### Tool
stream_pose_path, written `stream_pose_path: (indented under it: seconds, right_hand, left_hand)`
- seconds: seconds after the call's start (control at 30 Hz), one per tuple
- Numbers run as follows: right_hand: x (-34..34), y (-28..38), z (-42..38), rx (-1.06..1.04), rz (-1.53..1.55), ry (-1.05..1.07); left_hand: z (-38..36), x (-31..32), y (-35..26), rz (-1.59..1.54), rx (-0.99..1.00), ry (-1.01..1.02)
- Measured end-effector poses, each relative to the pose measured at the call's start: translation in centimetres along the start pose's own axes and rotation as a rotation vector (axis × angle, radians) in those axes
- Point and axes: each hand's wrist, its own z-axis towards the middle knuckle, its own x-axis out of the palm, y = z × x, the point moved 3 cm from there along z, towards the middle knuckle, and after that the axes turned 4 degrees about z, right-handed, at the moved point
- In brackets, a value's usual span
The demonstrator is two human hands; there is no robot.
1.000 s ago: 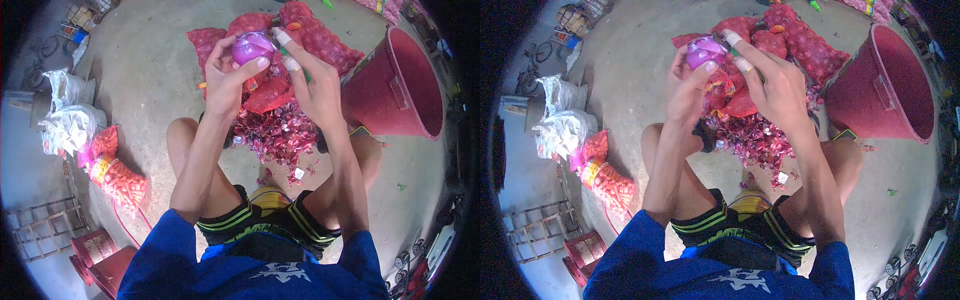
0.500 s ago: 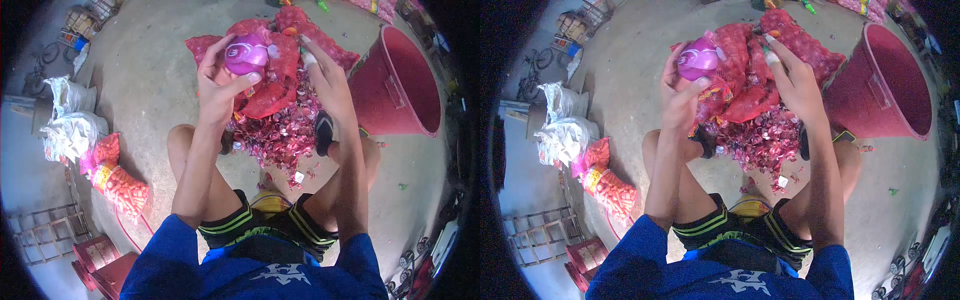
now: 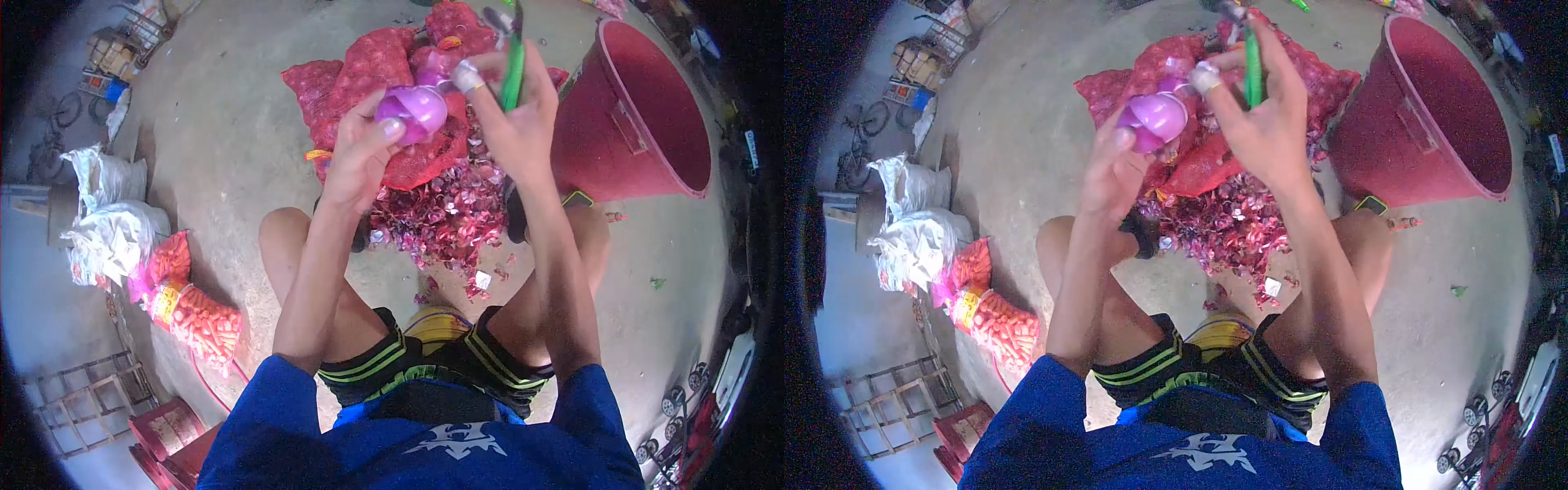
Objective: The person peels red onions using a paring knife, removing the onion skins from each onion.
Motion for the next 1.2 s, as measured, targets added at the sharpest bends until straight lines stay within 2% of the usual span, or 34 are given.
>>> stream_pose_path:
  seconds: [0.07,0.1,0.13,0.2,0.23,0.27,0.3,0.33,0.37,0.43,0.47,0.53,0.57,0.6,0.67,0.7,0.73,0.77,0.83,0.87,0.9,0.97,1.07,1.13,1.2]
  right_hand:
    - [-1.1,0.0,0.5,0.048,-0.054,-0.011]
    - [-1.4,0.6,0.5,0.059,-0.188,-0.027]
    - [-1.9,0.1,0.7,0.061,-0.191,-0.035]
    - [-3.1,-1.1,1.4,-0.084,-0.292,-0.122]
    - [-3.9,-1.6,1.3,-0.081,-0.299,-0.133]
    - [-4.4,-2.2,1.4,-0.023,-0.453,0.032]
    - [-5.3,-2.4,1.3,0.039,-0.61,0.194]
    - [-5.6,-1.8,0.9,0.29,-0.859,0.445]
    - [-6.2,-3.1,-0.3,0.246,-1.005,0.683]
    - [-6.9,-5.5,-3.2,0.447,-1.209,0.873]
    - [-6.4,-5.8,-3.9,0.596,-1.156,0.948]
    - [-8.3,-10.5,-7.0,0.171,-0.783,0.677]
    - [-6.4,-8.6,-6.0,-0.017,-0.956,0.62]
    - [-6.4,-5.6,-4.4,0.349,-0.968,0.815]
    - [-7.5,-2.7,-3.0,0.32,-0.873,0.661]
    - [-8.0,-2.0,-2.9,0.31,-0.865,0.663]
    - [-8.9,-1.2,-2.5,0.247,-0.866,0.527]
    - [-9.7,-0.3,-2.2,0.185,-0.864,0.39]
    - [-10.1,1.0,-2.0,0.168,-0.888,0.325]
    - [-10.3,1.4,-1.9,0.157,-0.921,0.266]
    - [-10.3,1.7,-2.1,0.054,-0.955,0.254]
    - [-9.6,2.3,-2.4,0.069,-0.981,0.288]
    - [-8.7,2.4,-3.0,0.02,-0.986,0.333]
    - [-8.3,2.2,-3.4,0.047,-1.045,0.429]
    - [-8.6,1.8,-4.2,0.083,-1.049,0.484]
  left_hand:
    - [-0.2,-0.2,0.8,-0.203,-0.211,0.141]
    - [-0.2,-0.4,1.3,-0.203,-0.216,0.148]
    - [-0.3,-0.6,1.9,-0.249,-0.274,0.142]
    - [-0.4,-0.8,2.4,-0.291,-0.339,0.142]
    - [-0.8,-0.7,2.4,-0.403,-0.368,0.139]
    - [-1.1,-0.4,2.4,-0.516,-0.399,0.141]
    - [-1.9,-1.4,2.9,-0.373,-0.42,-0.089]
    - [-2.5,-2.7,3.5,-0.344,-0.442,-0.144]
    - [-2.1,-3.1,2.4,-0.191,-0.42,0.286]
    - [1.8,3.1,-0.6,0.028,-0.268,0.824]
    - [4.2,5.4,-1.5,0.2,-0.2,1.053]
    - [7.1,12.7,-2.8,0.362,0.05,0.769]
    - [8.7,16.8,-4.0,0.45,0.02,0.692]
    - [11.0,19.5,-4.1,0.464,0.09,0.724]
    - [15.7,22.5,-3.7,0.31,0.053,0.618]
    - [16.1,22.1,-4.3,0.267,0.095,0.523]
    - [16.5,21.6,-4.7,0.219,0.136,0.432]
    - [15.5,20.9,-4.3,0.225,0.141,0.429]
    - [11.7,16.3,-1.8,0.448,0.383,-0.013]
    - [10.2,14.3,0.7,0.543,0.344,-0.172]
    - [8.5,12.9,2.6,0.503,0.232,-0.166]
    - [5.6,11.4,5.1,0.37,0.074,-0.173]
    - [4.1,9.4,6.8,0.228,0.007,-0.186]
    - [3.7,7.2,7.6,0.205,-0.103,-0.331]
    - [3.4,4.8,8.0,0.222,-0.124,-0.385]
